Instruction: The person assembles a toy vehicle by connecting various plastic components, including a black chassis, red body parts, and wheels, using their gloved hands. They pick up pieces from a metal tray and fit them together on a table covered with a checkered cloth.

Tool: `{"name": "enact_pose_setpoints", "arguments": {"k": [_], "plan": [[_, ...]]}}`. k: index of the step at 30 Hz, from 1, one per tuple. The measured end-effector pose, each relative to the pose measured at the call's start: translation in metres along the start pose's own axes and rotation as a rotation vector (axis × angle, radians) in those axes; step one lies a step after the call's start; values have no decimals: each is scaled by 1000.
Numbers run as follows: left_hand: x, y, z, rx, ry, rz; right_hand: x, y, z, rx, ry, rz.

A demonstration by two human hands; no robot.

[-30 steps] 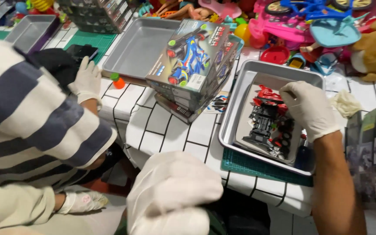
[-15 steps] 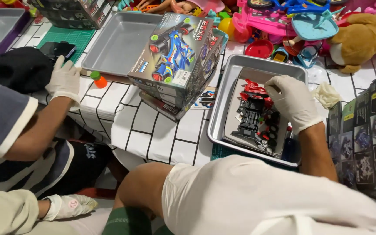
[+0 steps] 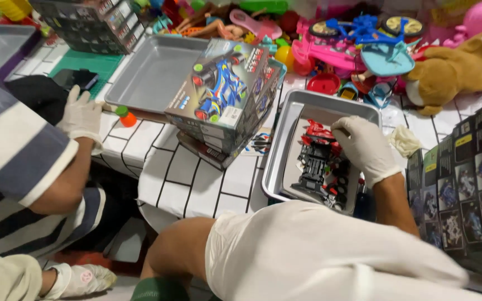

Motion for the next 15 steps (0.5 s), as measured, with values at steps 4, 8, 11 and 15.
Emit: {"name": "enact_pose_setpoints", "arguments": {"k": [4,8,11,15], "plan": [[-30,-7,3,105,-7,2,8,10,2,87,-28,-3],[-38,-9,10,178,4,20,-24,-25,2,130,-102,-123],[-36,-41,39,146,282,-86,-19,-15,-1,-21,4,-64],[-34,-60,74,82,266,-167,-31,-22,5,-16,45,-62]]}}
Point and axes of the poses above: each hand's wrist, its own z-axis away from the middle knuckle, its own x-axis out of the palm, y = z × x, the point moved 10 cm from there along -z, towards the middle knuckle, and after that the axes turned 3 degrees about y, right-handed, at the moved point
